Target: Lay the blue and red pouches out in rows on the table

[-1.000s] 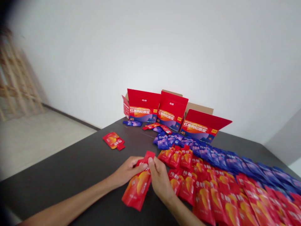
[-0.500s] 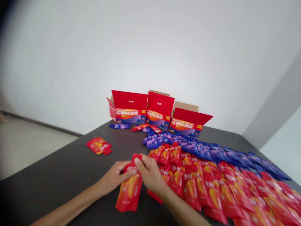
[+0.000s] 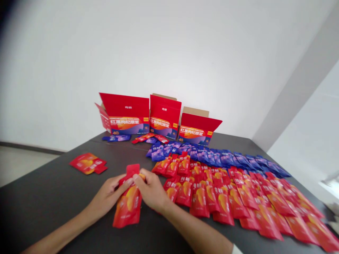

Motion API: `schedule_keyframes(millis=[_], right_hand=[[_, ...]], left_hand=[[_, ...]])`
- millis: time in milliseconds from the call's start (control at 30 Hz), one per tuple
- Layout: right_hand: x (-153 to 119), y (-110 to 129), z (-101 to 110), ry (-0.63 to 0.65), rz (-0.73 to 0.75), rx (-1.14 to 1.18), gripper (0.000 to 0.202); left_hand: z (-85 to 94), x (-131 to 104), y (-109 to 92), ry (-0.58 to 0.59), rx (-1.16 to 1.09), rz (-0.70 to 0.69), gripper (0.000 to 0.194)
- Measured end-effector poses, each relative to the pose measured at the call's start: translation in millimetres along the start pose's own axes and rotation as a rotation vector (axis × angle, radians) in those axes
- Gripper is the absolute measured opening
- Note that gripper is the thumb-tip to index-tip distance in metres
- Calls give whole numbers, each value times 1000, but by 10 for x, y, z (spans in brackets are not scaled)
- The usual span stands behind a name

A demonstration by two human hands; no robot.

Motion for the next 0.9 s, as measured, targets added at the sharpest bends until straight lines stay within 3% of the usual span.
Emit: schedule_keyframes(millis=[200,400,667,900], right_hand=[[-77,-65,-163,76,28,-45,35],[-93,-73,-173,92,-11,-37,25],[-129,-28,-199,38,54,-25,30],[-90,10,-137,-2,14,-30,34]], left_hand=[[186,-12,30,-171,10,35,25],[248,-21,89,-263,-49,121,28],[148,38,84,-109,-189,139,27],[228,42,47,-165,-89,60,28]])
Point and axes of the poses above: each hand's wrist, its own x-axis towards the middle knuckle, its own z-axis out of the back of the hand, y = z × x, the point moved 8 cm from there along x, towards the middle knuckle, and after that the axes turned 10 degrees about x, right-handed, at the moved point
